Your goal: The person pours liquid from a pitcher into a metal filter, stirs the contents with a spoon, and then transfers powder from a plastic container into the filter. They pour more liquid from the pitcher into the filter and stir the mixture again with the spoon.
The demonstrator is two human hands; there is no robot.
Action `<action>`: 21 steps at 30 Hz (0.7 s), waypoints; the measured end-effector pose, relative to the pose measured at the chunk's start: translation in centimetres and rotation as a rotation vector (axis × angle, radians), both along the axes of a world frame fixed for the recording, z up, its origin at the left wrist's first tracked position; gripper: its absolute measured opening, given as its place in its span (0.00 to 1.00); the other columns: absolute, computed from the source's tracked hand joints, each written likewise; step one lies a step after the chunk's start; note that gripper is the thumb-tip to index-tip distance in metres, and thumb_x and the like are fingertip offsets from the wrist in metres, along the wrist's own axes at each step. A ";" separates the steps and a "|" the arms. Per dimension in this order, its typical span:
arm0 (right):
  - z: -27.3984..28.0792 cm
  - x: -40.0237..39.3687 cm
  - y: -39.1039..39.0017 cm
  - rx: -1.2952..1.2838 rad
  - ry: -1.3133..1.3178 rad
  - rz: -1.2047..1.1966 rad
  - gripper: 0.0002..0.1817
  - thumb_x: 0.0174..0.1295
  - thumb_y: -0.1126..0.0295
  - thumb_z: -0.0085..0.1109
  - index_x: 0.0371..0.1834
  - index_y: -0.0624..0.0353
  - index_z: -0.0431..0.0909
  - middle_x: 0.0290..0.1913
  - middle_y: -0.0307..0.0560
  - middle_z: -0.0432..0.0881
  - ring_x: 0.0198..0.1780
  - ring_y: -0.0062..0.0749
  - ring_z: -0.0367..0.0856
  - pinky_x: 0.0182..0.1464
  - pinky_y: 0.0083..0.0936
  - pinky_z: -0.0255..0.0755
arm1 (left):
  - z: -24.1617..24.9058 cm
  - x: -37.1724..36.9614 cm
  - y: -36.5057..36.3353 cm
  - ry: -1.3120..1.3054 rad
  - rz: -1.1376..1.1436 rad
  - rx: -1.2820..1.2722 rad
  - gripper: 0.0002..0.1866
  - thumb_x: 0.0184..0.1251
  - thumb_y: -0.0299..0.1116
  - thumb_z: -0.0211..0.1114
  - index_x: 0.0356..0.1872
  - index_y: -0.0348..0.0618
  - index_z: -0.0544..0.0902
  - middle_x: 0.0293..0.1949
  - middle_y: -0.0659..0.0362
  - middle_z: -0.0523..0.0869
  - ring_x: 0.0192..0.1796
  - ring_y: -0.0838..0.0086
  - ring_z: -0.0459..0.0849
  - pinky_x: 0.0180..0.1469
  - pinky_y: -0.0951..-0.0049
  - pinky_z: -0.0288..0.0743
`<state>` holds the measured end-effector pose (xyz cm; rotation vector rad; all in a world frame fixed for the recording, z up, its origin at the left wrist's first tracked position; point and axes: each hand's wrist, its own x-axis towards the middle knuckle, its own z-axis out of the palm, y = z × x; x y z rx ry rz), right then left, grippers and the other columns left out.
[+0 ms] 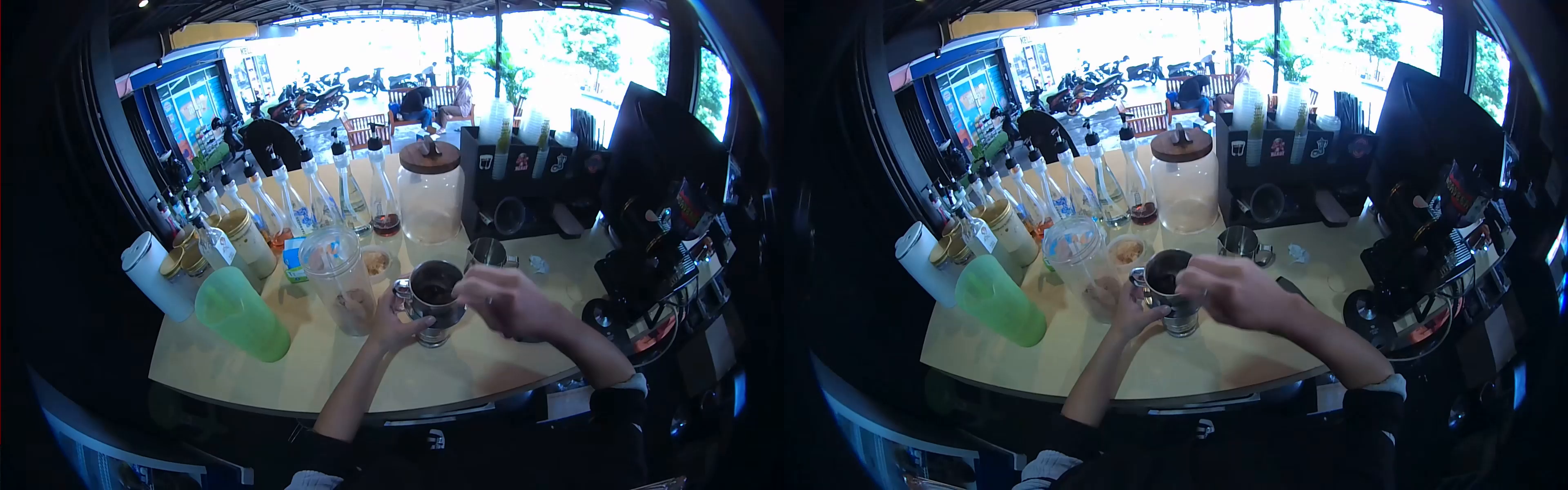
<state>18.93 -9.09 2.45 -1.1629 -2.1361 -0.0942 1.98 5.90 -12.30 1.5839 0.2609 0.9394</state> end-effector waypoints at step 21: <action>-1.4 -0.2 -0.3 0.214 -0.129 0.056 0.11 0.58 0.73 0.63 0.40 0.60 0.73 0.33 0.44 0.73 0.33 0.37 0.78 0.33 0.31 0.74 | 0.9 -0.1 -0.5 0.020 -0.003 -0.041 0.44 0.41 0.32 0.81 0.63 0.38 0.68 0.56 0.55 0.80 0.60 0.69 0.78 0.65 0.66 0.69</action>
